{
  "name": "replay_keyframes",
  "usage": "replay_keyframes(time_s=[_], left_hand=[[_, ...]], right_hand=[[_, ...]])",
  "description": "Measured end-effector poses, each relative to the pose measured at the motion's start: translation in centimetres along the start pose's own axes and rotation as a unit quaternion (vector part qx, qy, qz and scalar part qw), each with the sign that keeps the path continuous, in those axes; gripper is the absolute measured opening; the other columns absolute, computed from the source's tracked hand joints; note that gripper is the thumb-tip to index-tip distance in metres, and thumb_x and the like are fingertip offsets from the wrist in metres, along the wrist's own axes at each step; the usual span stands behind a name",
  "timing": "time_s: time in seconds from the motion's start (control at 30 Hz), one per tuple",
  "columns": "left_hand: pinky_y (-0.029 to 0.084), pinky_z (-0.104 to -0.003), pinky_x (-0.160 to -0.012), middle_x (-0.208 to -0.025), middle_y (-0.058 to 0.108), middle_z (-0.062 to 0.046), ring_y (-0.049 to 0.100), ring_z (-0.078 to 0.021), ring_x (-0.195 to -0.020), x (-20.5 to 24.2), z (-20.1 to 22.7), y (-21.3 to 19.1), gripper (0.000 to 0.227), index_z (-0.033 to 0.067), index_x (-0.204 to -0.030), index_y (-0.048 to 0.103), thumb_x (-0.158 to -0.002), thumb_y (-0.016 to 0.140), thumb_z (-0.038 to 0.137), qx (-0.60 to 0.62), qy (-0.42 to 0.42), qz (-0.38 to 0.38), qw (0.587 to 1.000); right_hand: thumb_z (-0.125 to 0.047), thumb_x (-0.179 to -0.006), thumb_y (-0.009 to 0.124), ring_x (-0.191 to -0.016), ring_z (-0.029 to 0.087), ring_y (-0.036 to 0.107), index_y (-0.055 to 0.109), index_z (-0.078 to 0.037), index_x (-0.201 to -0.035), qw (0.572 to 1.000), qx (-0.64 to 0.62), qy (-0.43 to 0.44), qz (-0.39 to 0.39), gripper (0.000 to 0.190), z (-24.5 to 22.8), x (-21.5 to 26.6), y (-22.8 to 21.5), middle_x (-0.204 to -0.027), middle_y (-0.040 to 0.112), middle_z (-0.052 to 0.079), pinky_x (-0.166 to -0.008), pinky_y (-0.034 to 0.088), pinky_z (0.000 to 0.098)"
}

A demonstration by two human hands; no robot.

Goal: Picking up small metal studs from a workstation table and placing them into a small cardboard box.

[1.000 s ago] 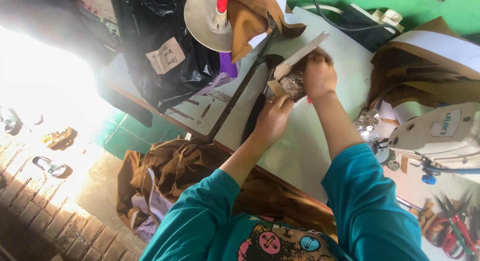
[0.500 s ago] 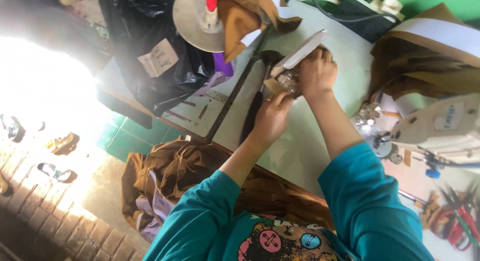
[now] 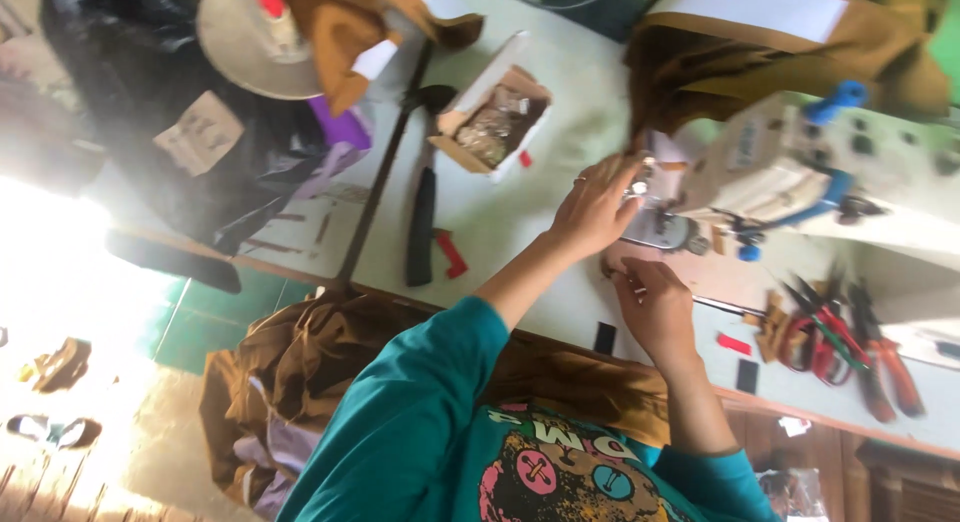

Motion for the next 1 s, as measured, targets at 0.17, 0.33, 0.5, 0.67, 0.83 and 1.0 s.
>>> replay_keyframes(time_s=[0.17, 0.33, 0.5, 0.67, 0.83, 1.0], left_hand=[[0.062, -0.056, -0.083, -0.123, 0.063, -0.023, 0.071, -0.0487, -0.103, -1.6, -0.1, 4.3, 0.064, 0.0166, -0.142, 0.054, -0.085, 0.076, 0.038, -0.066, -0.064, -0.046, 0.995], [0.063, -0.048, -0.064, -0.097, 0.065, -0.014, 0.075, -0.044, -0.082, -0.3, -3.9, 7.4, 0.051, 0.0208, -0.123, 0.06, -0.076, 0.078, 0.028, -0.128, -0.102, -0.098, 0.982], [0.061, -0.05, -0.087, -0.12, 0.064, -0.025, 0.065, -0.0473, -0.113, 3.0, -0.8, -1.1, 0.071, 0.0112, -0.141, 0.051, -0.079, 0.084, 0.022, -0.162, -0.091, -0.176, 0.967], [0.063, -0.049, -0.084, -0.121, 0.059, -0.02, 0.063, -0.0437, -0.115, 5.0, -0.9, -4.9, 0.055, 0.0174, -0.132, 0.057, -0.084, 0.082, 0.024, -0.152, -0.119, -0.188, 0.963], [0.065, -0.045, -0.07, -0.103, 0.056, -0.019, 0.066, -0.0454, -0.095, 6.2, -1.8, -5.3, 0.049, 0.0098, -0.13, 0.056, -0.085, 0.075, 0.012, -0.171, -0.071, -0.159, 0.97], [0.067, -0.041, -0.063, -0.097, 0.059, -0.015, 0.07, -0.0398, -0.088, 6.5, -5.1, -3.1, 0.068, 0.0107, -0.144, 0.049, -0.083, 0.08, 0.01, -0.261, 0.009, -0.076, 0.962]], right_hand=[[-0.005, -0.09, 0.079, -0.077, 0.035, 0.075, 0.077, 0.002, -0.113, 0.998, -0.062, 0.029, 0.013, 0.025, 1.2, 0.0, -0.6, -0.093, 0.071, 0.02, -0.061, 0.062, 0.0356], [0.005, -0.09, 0.076, -0.079, 0.043, 0.074, 0.078, 0.005, -0.109, 0.998, -0.066, 0.006, 0.016, 0.02, -3.5, -2.1, -1.6, -0.097, 0.07, 0.024, -0.063, 0.064, 0.041], [-0.005, -0.087, 0.08, -0.115, 0.042, 0.065, 0.069, 0.0, -0.111, 0.976, 0.098, -0.166, 0.097, 0.027, -1.8, -4.3, 2.2, -0.125, 0.059, 0.022, -0.095, 0.057, 0.0449], [-0.005, -0.087, 0.073, -0.129, 0.051, 0.056, 0.051, -0.002, -0.146, 0.984, 0.043, -0.07, -0.159, 0.063, -3.8, -9.0, 3.6, -0.144, 0.051, 0.032, -0.106, 0.05, 0.0563], [-0.006, -0.088, 0.07, -0.119, 0.044, 0.065, 0.055, -0.007, -0.15, 0.962, -0.047, 0.029, -0.266, 0.063, -6.3, -10.3, 3.4, -0.13, 0.066, 0.028, -0.097, 0.055, 0.0541], [0.006, -0.083, 0.073, -0.118, 0.039, 0.066, 0.063, 0.003, -0.139, 0.93, -0.265, 0.115, -0.228, 0.057, -3.7, -11.4, 4.9, -0.121, 0.067, 0.028, -0.096, 0.055, 0.0491]])
Point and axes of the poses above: each hand's wrist, its own x-axis away from the middle knuckle, its own y-axis out of the palm, z = x × y, the point moved 6 cm from there along -x, towards the middle knuckle
